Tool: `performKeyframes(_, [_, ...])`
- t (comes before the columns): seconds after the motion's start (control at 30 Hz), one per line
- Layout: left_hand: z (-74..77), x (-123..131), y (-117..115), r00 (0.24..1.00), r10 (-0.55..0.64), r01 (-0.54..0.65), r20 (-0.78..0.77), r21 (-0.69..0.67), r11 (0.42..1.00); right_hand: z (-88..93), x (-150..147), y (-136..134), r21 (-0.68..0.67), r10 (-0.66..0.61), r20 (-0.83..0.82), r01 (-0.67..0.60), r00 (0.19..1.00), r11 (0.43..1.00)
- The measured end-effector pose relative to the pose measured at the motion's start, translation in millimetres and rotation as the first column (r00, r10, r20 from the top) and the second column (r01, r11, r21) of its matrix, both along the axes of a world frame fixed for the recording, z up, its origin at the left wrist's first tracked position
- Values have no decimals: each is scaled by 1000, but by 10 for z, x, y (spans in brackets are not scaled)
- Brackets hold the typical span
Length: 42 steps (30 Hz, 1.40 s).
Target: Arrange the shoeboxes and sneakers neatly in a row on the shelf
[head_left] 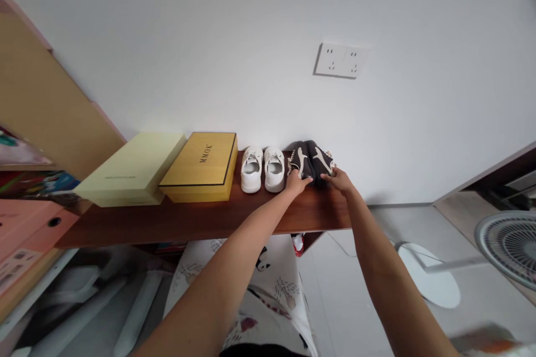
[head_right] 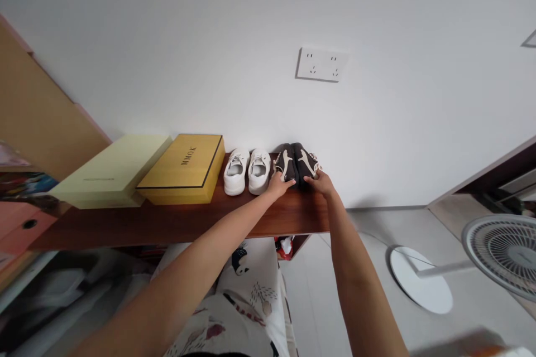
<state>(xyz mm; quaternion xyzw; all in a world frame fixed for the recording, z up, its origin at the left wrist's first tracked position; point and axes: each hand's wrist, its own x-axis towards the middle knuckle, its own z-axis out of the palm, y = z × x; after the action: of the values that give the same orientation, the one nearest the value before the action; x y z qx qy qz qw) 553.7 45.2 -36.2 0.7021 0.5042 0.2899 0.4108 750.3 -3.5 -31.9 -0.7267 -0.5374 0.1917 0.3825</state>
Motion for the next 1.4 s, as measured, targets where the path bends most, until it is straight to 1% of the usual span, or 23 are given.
performKeyframes(0.07, [105, 0, 34, 989, -56, 66, -134, 66, 996, 85, -11, 40, -73, -9, 173, 22, 985, 997])
performKeyframes(0.1, [165, 5, 40, 973, -90, 112, -215, 94, 989, 130, -22, 51, -108, -4, 267, 34, 964, 994])
performKeyframes(0.13, [226, 17, 40, 947, -120, 162, -300, 121, 979, 173, -39, 56, -129, 5, 363, 45, 932, 991])
performKeyframes(0.2, [336, 56, 23, 869, -162, 259, -467, 152, 954, 252, -90, 48, -165, 35, 523, 61, 851, 984])
performKeyframes(0.27, [417, 110, -4, 797, -179, 322, -577, 154, 934, 319, -156, 28, -189, 62, 636, 77, 769, 979])
performKeyframes(0.3, [445, 139, -19, 773, -181, 336, -607, 150, 930, 347, -191, 18, -195, 70, 676, 87, 734, 977])
performKeyframes(0.37, [480, 196, -44, 753, -186, 347, -631, 140, 928, 386, -249, 3, -208, 94, 728, 89, 679, 974])
performKeyframes(0.5, [508, 281, -61, 735, -186, 352, -652, 132, 927, 383, -312, -3, -248, 151, 768, 72, 623, 966])
performKeyframes(0.57, [514, 305, -54, 730, -184, 357, -658, 137, 924, 348, -326, 0, -262, 164, 769, 71, 618, 962])
performKeyframes(0.7, [512, 332, -19, 733, -180, 361, -656, 151, 920, 278, -344, 14, -268, 164, 754, 70, 636, 961])
performKeyframes(1.03, [415, 406, 57, 757, -189, 367, -625, 167, 915, 215, -371, 99, -258, 164, 735, 48, 658, 965])
performKeyframes(1.13, [424, 410, 36, 778, -191, 368, -599, 187, 911, 208, -394, 99, -254, 154, 734, 58, 661, 965])
performKeyframes(1.2, [439, 372, -23, 795, -184, 365, -577, 214, 906, 206, -421, 75, -242, 140, 742, 67, 656, 968])
performKeyframes(1.27, [452, 285, -128, 815, -167, 373, -555, 283, 884, 203, -466, 27, -200, 99, 751, 82, 653, 976])
performKeyframes(1.3, [456, 219, -196, 824, -160, 387, -544, 332, 860, 201, -495, -5, -162, 61, 751, 93, 657, 982])
performKeyframes(1.4, [470, -66, -428, 846, -177, 447, -504, 487, 751, 207, -620, -118, 10, -104, 705, 137, 701, 990])
